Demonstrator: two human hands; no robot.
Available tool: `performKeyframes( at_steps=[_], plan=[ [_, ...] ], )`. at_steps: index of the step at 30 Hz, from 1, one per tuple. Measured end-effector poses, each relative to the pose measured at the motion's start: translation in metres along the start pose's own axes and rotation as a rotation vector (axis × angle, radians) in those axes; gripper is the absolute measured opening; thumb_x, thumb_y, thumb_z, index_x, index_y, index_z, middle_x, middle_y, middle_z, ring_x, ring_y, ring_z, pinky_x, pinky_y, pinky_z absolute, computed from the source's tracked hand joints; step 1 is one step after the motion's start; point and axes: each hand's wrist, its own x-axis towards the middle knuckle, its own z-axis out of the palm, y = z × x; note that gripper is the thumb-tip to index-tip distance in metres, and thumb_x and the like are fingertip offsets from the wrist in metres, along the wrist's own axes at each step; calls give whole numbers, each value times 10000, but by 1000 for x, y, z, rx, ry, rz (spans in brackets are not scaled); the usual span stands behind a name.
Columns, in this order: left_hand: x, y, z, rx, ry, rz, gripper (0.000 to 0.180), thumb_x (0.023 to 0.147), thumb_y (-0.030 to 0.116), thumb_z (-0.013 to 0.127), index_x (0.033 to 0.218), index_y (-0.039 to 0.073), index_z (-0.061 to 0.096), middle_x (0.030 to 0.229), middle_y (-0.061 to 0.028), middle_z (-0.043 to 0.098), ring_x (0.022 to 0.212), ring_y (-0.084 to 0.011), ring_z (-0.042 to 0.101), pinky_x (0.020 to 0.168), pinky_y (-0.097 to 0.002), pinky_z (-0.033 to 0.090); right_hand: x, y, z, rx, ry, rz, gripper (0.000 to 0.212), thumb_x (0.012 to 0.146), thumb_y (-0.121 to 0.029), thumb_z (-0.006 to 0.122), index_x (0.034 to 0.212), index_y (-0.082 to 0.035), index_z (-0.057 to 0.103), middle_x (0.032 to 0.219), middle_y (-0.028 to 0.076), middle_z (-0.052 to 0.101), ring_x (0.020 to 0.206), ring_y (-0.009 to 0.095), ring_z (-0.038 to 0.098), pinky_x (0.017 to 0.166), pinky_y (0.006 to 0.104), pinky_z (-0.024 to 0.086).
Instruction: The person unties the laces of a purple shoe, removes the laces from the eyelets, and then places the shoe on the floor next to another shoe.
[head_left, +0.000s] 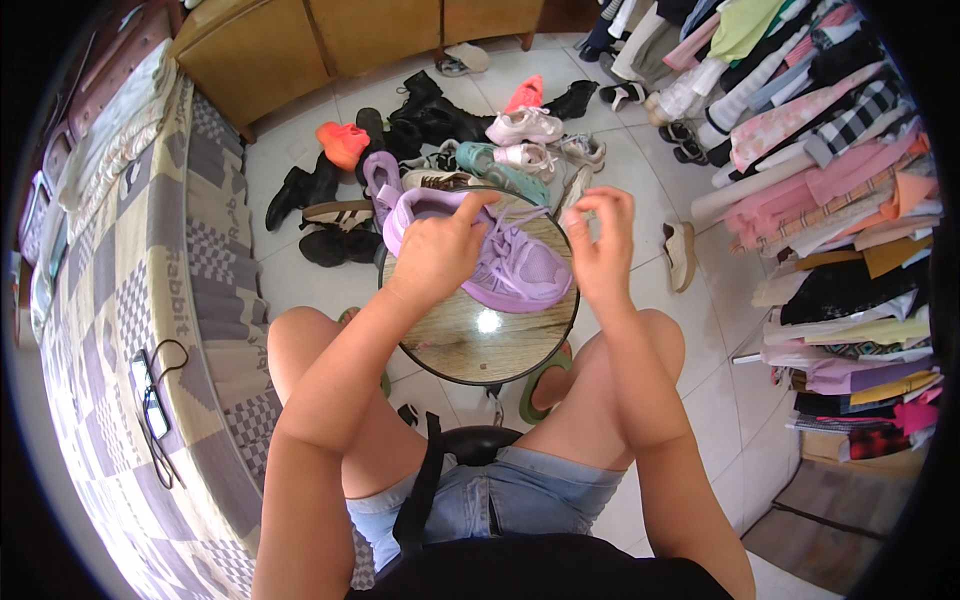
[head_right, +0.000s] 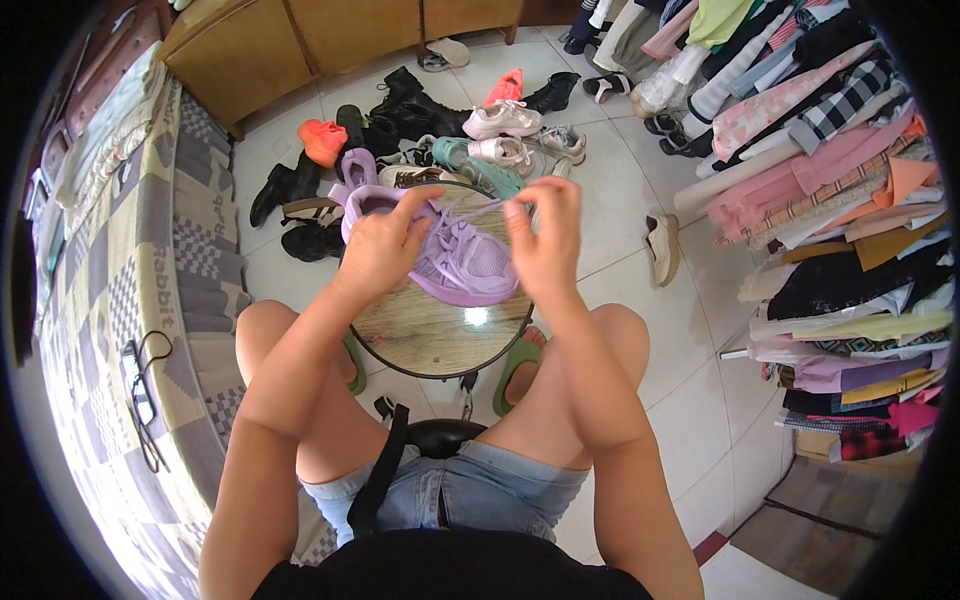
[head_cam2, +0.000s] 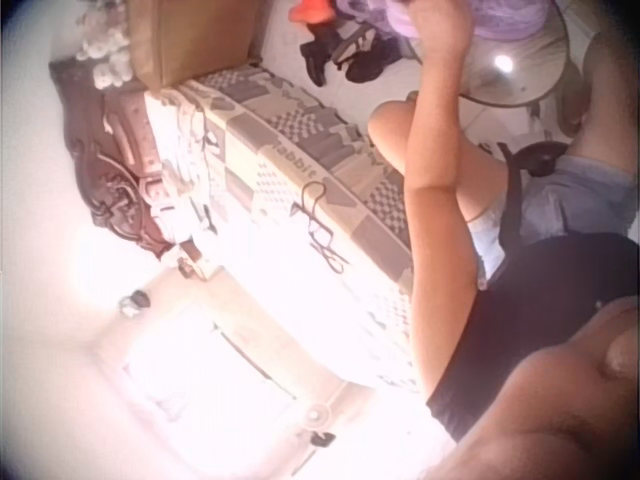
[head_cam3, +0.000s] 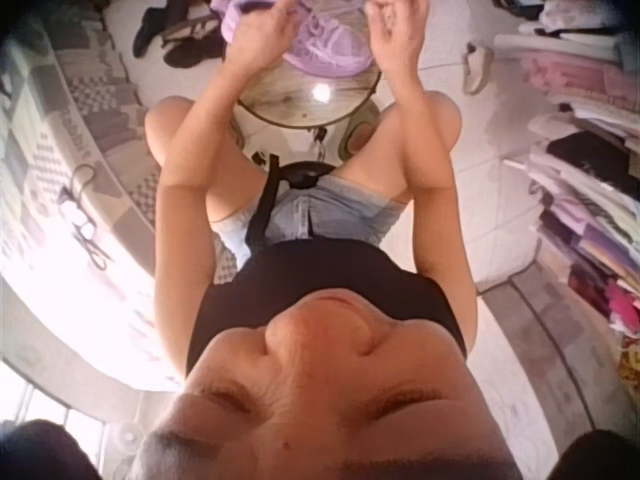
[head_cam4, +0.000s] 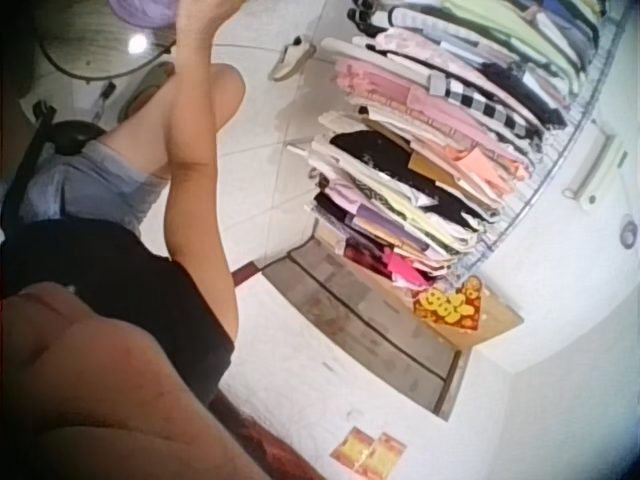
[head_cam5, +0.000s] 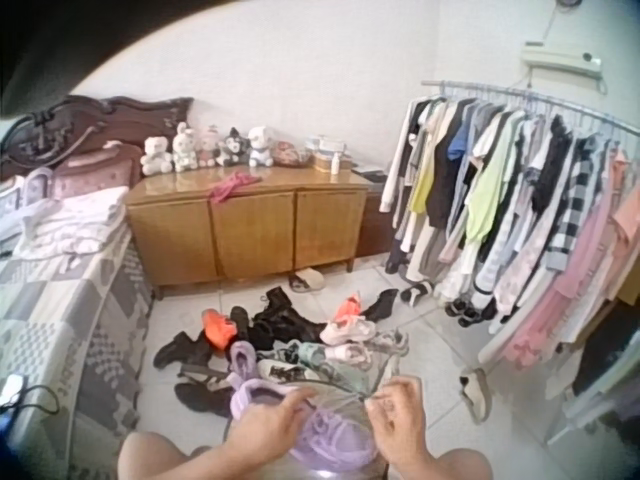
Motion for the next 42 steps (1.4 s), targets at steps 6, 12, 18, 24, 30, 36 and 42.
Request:
performKeyframes(
  at_steps=[6, 12, 18, 24, 30, 36, 42],
  plan=[
    [0, -2, 1, -26, 16, 6, 376, 907, 167, 602, 1274, 212, 533, 599, -146, 611, 560, -350, 629, 530, -463, 493, -22, -45, 21, -204, -336, -354, 138, 813, -119, 706, 874, -70, 593, 1113, 107, 523, 1054, 286, 512, 954, 393, 389],
    [1, -4, -2, -66, 14, -5, 368, 914, 168, 594, 1275, 209, 533, 600, -148, 611, 566, -353, 629, 538, -464, 495, 8, 4, -3, 716, 47, 491, 107, 965, -208, 606, 949, -104, 618, 1010, -4, 581, 981, 109, 511, 902, 303, 394],
    [2, 0, -1, -31, 15, 35, 333, 913, 175, 571, 1242, 181, 524, 552, -142, 588, 535, -367, 617, 532, -496, 491, 5, 39, -12, 916, 341, 872, 135, 993, -257, 582, 948, -133, 550, 901, -20, 567, 897, 124, 534, 842, 338, 426],
    [4, 1, -1, -64, -8, 24, 355, 913, 170, 593, 1262, 195, 529, 605, -152, 607, 573, -362, 627, 547, -475, 490, 8, 77, -17, 1447, 316, 1071, 214, 1001, -305, 559, 924, -106, 540, 862, -4, 566, 699, 124, 512, 648, 280, 431],
    [-1, -1, -6, -81, -18, 20, 351, 919, 168, 586, 1265, 191, 534, 606, -151, 604, 583, -352, 634, 549, -465, 486, 35, 29, -28, 841, -433, 654, 300, 978, -323, 589, 816, -72, 558, 710, 10, 586, 506, 118, 448, 486, 288, 373],
    [-2, -2, -5, -46, -45, 25, 351, 918, 167, 593, 1265, 193, 542, 649, -151, 631, 600, -346, 644, 556, -454, 489, 21, -11, -19, 44, -734, 274, 268, 845, -255, 749, 784, -34, 611, 603, 16, 574, 572, 83, 515, 530, 266, 411],
    [0, -2, -3, -43, -59, 19, 349, 917, 171, 595, 1261, 204, 546, 657, -153, 635, 599, -349, 643, 557, -454, 491, 16, -11, -34, 266, -1239, 394, 151, 787, -199, 775, 812, -53, 747, 689, 50, 690, 635, 103, 599, 598, 272, 455]
  ],
)
